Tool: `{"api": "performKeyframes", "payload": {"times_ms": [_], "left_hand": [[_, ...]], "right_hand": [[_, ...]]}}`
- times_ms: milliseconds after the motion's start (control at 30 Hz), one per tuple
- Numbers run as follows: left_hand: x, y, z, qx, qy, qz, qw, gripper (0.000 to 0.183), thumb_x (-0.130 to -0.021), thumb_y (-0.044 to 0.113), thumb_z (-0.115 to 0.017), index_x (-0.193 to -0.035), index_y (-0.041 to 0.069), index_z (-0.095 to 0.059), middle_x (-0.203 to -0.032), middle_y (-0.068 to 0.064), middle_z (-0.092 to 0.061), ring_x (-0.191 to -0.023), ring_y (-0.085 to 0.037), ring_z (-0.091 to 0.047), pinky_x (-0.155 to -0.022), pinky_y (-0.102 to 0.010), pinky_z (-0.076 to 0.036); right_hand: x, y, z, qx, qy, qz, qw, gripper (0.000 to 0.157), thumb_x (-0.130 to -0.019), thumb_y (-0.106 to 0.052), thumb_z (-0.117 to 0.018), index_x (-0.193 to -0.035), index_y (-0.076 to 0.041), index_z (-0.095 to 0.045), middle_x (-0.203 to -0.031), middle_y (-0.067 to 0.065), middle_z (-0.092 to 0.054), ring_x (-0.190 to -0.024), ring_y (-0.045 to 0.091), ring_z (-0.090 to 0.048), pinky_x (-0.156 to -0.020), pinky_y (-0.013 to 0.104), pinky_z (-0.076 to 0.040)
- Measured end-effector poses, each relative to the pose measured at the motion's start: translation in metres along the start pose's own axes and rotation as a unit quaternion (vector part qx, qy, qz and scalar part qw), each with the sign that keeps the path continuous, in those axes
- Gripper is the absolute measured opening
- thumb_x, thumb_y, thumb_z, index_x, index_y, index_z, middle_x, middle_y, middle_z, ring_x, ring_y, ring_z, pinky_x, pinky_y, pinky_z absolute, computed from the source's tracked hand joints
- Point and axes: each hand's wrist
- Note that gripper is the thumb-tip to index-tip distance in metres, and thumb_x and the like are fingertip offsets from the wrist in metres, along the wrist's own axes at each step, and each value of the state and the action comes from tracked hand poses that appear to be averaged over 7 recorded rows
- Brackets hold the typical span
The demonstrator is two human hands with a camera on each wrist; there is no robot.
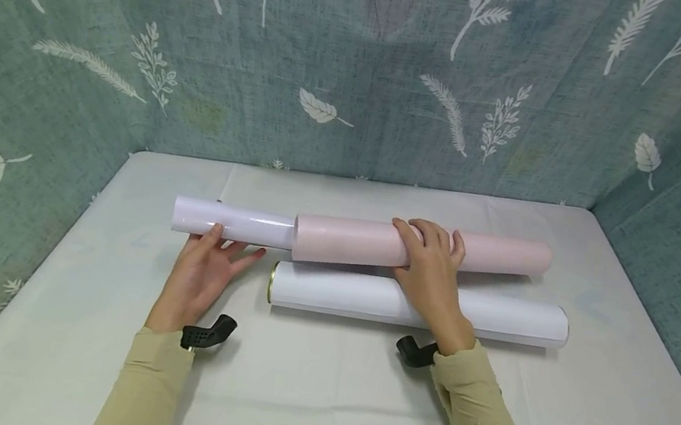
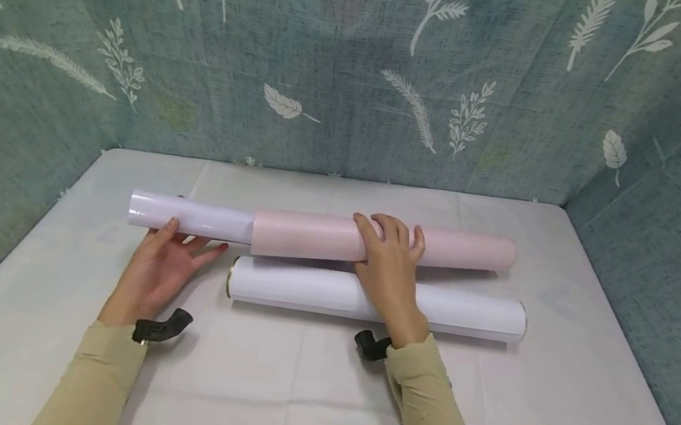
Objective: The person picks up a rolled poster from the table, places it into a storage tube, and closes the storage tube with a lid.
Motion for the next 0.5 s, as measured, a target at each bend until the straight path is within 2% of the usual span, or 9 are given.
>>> {"api": "performKeyframes", "payload": {"times_ms": [100, 233, 333, 500], "left_hand": [[-0.002, 0.0, -0.002, 0.002, 0.031, -0.003, 0.9995, 0.036, -0.095, 0.015, -0.044, -0.129, 0.017, -0.033, -0.129, -0.008, -0.036, -0.125, -0.036, -0.03, -0.097, -0.058, -0.022], [-0.004, 0.003, -0.004, 0.033, 0.063, -0.017, 0.9973, 0.028, -0.095, 0.018, -0.045, -0.122, 0.015, -0.036, -0.121, -0.005, -0.04, -0.12, -0.03, -0.035, -0.099, -0.055, -0.02], [-0.003, 0.005, -0.003, 0.068, 0.071, -0.025, 0.9948, 0.023, -0.095, 0.022, -0.044, -0.116, 0.016, -0.038, -0.116, -0.005, -0.043, -0.117, -0.026, -0.037, -0.101, -0.052, -0.017], [0.0, 0.01, 0.0, 0.128, 0.062, -0.026, 0.9895, 0.022, -0.094, 0.025, -0.044, -0.112, 0.014, -0.04, -0.11, -0.007, -0.046, -0.118, -0.026, -0.037, -0.103, -0.048, -0.012]], "right_hand": [[0.0, 0.002, 0.0, -0.001, 0.001, 0.001, 1.0, 0.078, -0.056, -0.015, -0.084, -0.125, -0.025, -0.049, -0.122, 0.006, -0.047, -0.116, 0.025, -0.036, -0.097, 0.058, -0.009], [0.001, 0.004, 0.001, 0.003, 0.012, -0.009, 1.0, 0.075, -0.057, -0.017, -0.084, -0.124, -0.024, -0.051, -0.122, 0.006, -0.047, -0.116, 0.025, -0.036, -0.097, 0.057, -0.009], [0.001, 0.004, 0.001, 0.004, 0.018, -0.019, 1.0, 0.074, -0.057, -0.017, -0.084, -0.123, -0.024, -0.051, -0.121, 0.005, -0.048, -0.116, 0.025, -0.037, -0.097, 0.057, -0.009], [0.0, 0.002, -0.001, 0.004, 0.019, -0.029, 0.999, 0.073, -0.058, -0.016, -0.084, -0.123, -0.024, -0.052, -0.121, 0.005, -0.048, -0.117, 0.024, -0.037, -0.098, 0.057, -0.008]]}}
Point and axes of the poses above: each hand's wrist, its own x-axis away from the middle knuckle, its own z-axis out of the back of the hand, y = z × x
